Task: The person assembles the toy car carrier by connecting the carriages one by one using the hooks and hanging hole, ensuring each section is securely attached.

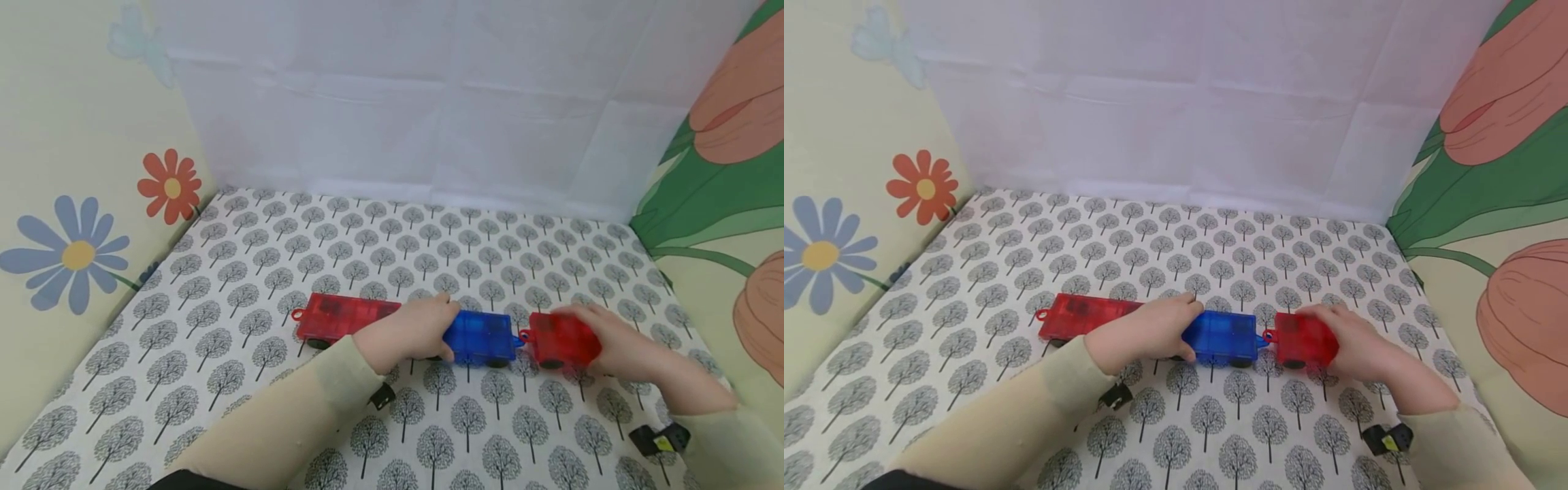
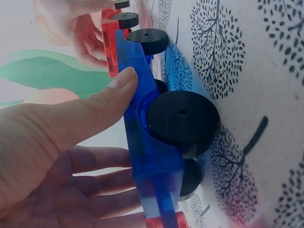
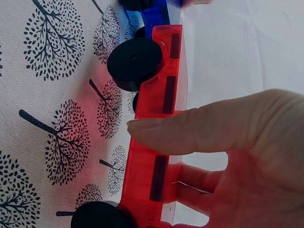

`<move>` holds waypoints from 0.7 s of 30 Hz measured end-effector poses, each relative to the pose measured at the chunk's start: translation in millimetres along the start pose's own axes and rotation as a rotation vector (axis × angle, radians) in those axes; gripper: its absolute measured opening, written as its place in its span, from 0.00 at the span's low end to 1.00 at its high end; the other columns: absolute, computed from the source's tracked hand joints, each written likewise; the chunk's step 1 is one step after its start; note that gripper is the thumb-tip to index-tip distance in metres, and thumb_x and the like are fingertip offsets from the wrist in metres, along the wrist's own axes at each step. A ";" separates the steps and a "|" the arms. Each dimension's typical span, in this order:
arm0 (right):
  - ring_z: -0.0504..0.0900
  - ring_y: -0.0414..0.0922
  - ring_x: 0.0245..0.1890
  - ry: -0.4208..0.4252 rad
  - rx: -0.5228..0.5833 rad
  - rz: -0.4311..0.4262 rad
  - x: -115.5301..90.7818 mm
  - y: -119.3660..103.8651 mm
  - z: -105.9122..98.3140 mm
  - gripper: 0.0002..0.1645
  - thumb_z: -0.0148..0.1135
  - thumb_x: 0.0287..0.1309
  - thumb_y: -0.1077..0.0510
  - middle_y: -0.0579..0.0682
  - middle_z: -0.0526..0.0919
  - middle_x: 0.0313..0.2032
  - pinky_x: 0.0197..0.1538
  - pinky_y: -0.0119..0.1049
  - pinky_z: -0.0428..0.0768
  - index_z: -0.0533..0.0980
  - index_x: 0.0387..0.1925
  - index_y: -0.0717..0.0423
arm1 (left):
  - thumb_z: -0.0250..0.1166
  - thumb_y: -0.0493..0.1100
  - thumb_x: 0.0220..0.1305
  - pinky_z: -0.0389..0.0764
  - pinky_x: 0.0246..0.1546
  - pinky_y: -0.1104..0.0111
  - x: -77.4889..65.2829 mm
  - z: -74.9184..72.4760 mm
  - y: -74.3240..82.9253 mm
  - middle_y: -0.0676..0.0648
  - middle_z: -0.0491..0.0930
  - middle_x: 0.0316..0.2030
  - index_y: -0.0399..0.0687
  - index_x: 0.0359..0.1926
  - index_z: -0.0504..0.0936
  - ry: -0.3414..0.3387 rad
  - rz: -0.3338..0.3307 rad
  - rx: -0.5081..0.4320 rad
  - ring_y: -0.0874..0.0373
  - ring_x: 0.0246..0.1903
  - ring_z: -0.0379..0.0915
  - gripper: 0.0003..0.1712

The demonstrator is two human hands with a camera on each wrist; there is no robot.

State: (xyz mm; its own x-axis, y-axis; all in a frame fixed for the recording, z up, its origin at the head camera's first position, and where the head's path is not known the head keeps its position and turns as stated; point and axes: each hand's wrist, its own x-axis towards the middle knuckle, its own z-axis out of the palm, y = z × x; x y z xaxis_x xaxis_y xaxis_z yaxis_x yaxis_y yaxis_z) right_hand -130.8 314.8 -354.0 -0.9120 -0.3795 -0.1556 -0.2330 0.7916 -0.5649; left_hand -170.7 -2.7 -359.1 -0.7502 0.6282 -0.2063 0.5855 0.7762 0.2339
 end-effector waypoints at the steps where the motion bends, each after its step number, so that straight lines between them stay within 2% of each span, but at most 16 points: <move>1: 0.72 0.67 0.50 -0.003 0.001 0.006 -0.1 0.0 0.2 0.59 0.71 0.23 0.81 0.70 0.67 0.57 0.37 0.49 0.82 0.67 0.66 0.53 | 0.77 0.57 0.51 0.75 0.51 0.60 -0.3 -0.2 0.1 0.47 0.75 0.50 0.44 0.64 0.73 0.000 0.001 0.000 0.54 0.46 0.75 0.44; 7: 0.72 0.67 0.50 -0.011 -0.011 0.013 -0.3 1.8 2.6 0.59 0.71 0.22 0.80 0.70 0.69 0.56 0.37 0.50 0.82 0.67 0.66 0.54 | 0.77 0.58 0.50 0.75 0.51 0.61 0.3 1.1 -1.1 0.47 0.74 0.49 0.44 0.63 0.73 0.009 0.008 0.005 0.54 0.45 0.75 0.43; 15: 0.72 0.66 0.49 -0.004 -0.040 0.003 1.1 6.4 7.1 0.61 0.76 0.19 0.77 0.69 0.70 0.54 0.36 0.51 0.82 0.68 0.66 0.54 | 0.77 0.59 0.50 0.75 0.51 0.60 -0.1 0.8 -0.4 0.47 0.75 0.50 0.44 0.63 0.73 0.013 0.013 0.018 0.54 0.46 0.75 0.44; 21: 0.72 0.66 0.49 -0.014 -0.052 -0.002 2.5 8.7 7.7 0.60 0.75 0.20 0.77 0.69 0.70 0.55 0.35 0.47 0.81 0.68 0.66 0.54 | 0.77 0.59 0.50 0.75 0.51 0.60 -0.2 1.2 -1.0 0.46 0.75 0.50 0.43 0.63 0.73 0.015 0.015 0.024 0.54 0.46 0.75 0.44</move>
State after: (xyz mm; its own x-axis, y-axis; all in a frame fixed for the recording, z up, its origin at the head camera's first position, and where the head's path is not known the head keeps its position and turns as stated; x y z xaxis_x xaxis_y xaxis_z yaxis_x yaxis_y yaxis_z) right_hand -132.5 317.1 -365.5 -0.9068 -0.3875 -0.1662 -0.2523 0.8144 -0.5226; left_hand -170.7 -3.5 -360.5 -0.7460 0.6386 -0.1887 0.6035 0.7682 0.2137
